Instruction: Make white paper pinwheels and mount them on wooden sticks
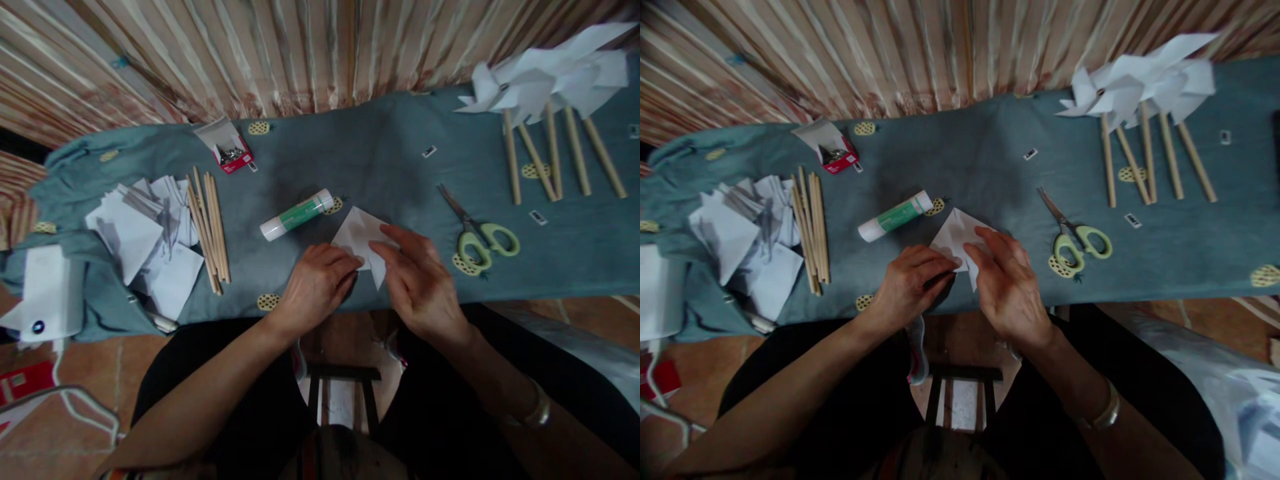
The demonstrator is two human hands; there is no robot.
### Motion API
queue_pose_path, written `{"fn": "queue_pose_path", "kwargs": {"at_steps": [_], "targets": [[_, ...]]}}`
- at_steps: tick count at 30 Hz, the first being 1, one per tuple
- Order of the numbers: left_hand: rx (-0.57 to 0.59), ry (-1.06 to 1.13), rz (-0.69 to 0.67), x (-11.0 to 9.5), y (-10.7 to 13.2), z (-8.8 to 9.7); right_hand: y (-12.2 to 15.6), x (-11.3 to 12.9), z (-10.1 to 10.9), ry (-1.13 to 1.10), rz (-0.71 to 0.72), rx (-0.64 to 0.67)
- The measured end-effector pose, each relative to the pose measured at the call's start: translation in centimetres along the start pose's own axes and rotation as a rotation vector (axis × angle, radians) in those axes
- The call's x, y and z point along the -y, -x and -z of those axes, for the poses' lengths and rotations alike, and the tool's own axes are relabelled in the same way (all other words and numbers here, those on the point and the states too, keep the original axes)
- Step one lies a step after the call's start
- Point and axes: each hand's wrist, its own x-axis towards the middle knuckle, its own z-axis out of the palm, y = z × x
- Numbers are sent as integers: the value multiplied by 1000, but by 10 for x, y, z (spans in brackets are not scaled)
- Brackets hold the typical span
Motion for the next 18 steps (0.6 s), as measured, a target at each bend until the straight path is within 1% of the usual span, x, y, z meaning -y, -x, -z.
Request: {"fn": "queue_pose_path", "kwargs": {"at_steps": [2,5,8,11,14,18], "targets": [[-1,-11,-2,1,0,0,-2,-6,5,43,-57,-13],[-8,-54,-16,6,0,3,-5,-11,11,80,-100,14],[-32,-109,-18,15,-2,10,-5,-7,15,58,-97,17],[-65,-137,-3,19,-3,17,-2,0,18,-18,-103,10],[-94,-158,-31,13,-1,20,1,4,18,-77,-127,27],[-82,-188,-106,3,2,14,3,4,16,-88,-143,17]]}}
